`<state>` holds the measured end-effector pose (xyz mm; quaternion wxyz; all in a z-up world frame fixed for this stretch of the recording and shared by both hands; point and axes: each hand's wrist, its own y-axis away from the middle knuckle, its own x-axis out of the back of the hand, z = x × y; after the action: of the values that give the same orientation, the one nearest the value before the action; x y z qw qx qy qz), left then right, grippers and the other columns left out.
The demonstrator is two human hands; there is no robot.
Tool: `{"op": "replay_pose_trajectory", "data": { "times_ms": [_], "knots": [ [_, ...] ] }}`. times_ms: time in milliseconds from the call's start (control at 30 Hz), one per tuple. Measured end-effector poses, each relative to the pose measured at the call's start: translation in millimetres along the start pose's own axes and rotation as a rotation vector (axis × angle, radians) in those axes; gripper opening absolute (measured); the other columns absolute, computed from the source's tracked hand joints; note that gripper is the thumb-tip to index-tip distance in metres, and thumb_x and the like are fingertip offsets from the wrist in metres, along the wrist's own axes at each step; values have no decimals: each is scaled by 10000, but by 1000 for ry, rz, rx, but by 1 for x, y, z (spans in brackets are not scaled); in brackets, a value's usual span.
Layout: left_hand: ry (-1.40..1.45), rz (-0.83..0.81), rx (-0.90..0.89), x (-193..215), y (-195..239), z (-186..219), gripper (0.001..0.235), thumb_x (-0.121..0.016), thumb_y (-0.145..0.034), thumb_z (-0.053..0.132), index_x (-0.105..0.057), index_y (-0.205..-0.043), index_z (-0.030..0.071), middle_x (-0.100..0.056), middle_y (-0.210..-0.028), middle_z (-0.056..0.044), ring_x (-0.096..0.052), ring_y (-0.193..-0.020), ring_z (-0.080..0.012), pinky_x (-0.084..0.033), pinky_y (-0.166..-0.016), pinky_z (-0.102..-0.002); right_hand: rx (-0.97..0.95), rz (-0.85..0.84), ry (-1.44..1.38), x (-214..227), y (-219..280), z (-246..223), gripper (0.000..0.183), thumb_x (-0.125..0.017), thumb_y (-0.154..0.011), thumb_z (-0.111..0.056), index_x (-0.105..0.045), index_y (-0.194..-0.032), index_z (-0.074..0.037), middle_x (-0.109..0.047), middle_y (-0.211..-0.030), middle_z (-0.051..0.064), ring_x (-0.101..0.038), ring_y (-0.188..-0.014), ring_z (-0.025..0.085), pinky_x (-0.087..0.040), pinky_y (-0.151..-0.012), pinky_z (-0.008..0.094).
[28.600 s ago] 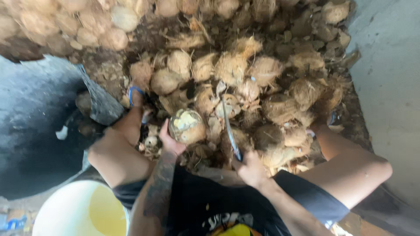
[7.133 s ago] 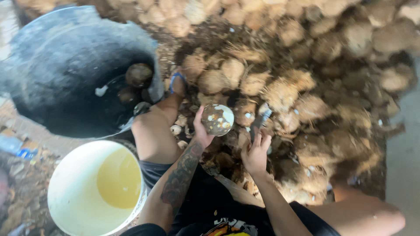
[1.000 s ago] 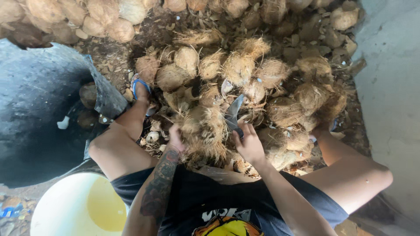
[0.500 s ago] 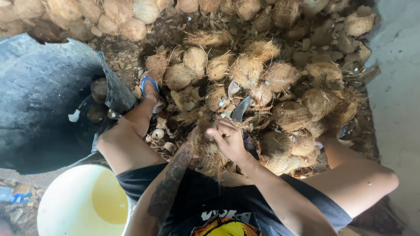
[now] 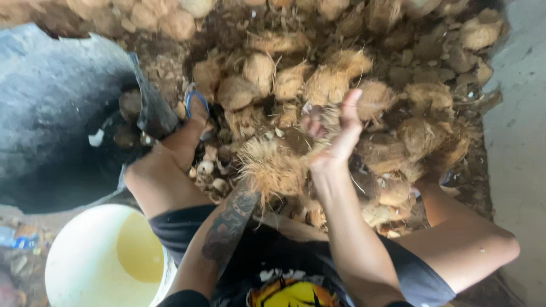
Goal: The person sits on the ground and uses a machete to peel the husk off coconuts. They hold the coconut in one hand and strike the husk with the machete in the other, rotating the coconut to remove the husk completely. The peeled coconuts are placed into a black bucket.
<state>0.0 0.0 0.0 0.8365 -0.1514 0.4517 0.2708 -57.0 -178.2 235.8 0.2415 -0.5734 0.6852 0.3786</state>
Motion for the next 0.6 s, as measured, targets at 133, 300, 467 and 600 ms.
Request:
{"op": "replay_pose_trajectory", "data": {
  "times_ms": [133, 300, 467, 600],
  "knots": [
    [-88, -218, 34, 8, -14, 19, 955, -748, -583, 23, -414, -1433, -258, -608, -1215, -458, -670, -1041, -595, -604, -901, -702, -112, -110, 54, -33, 19, -39, 594, -585, -995, -586, -454, -570, -191, -449, -430, 32, -446, -352, 173, -373, -457, 289],
    [-898, 9, 41, -175, -52, 77, 1173, -1060, -528, 351, -520, -1452, -129, -687, -1350, -297, -643, -1285, -523, -482, -1155, -575, -96, -50, 7, -51, -4, -59, 550, -608, -911, -573, -483, -593, -142, -455, -463, 80, -450, -364, 215, -422, -444, 335],
    [-522, 536, -172, -171, -5, -13, 1162, -947, -618, 554, -523, -1476, -107, -666, -1286, -263, -655, -1224, -286, -553, -1045, -328, 263, 402, -239, -49, -78, -105, 541, -423, -842, -593, -559, -808, -70, -519, -633, 117, -533, -466, 225, -498, -456, 346],
    [-479, 633, -173, -148, -9, 1, 1073, -936, -640, 560, -571, -1428, -70, -691, -1251, -234, -679, -1179, -277, -571, -1008, -334, 966, 478, -321, 15, -137, -140, 1088, -663, -742, -441, -242, -1681, -88, -151, -1820, 131, -97, -1690, 330, -103, -1318, 591]
  ]
}}
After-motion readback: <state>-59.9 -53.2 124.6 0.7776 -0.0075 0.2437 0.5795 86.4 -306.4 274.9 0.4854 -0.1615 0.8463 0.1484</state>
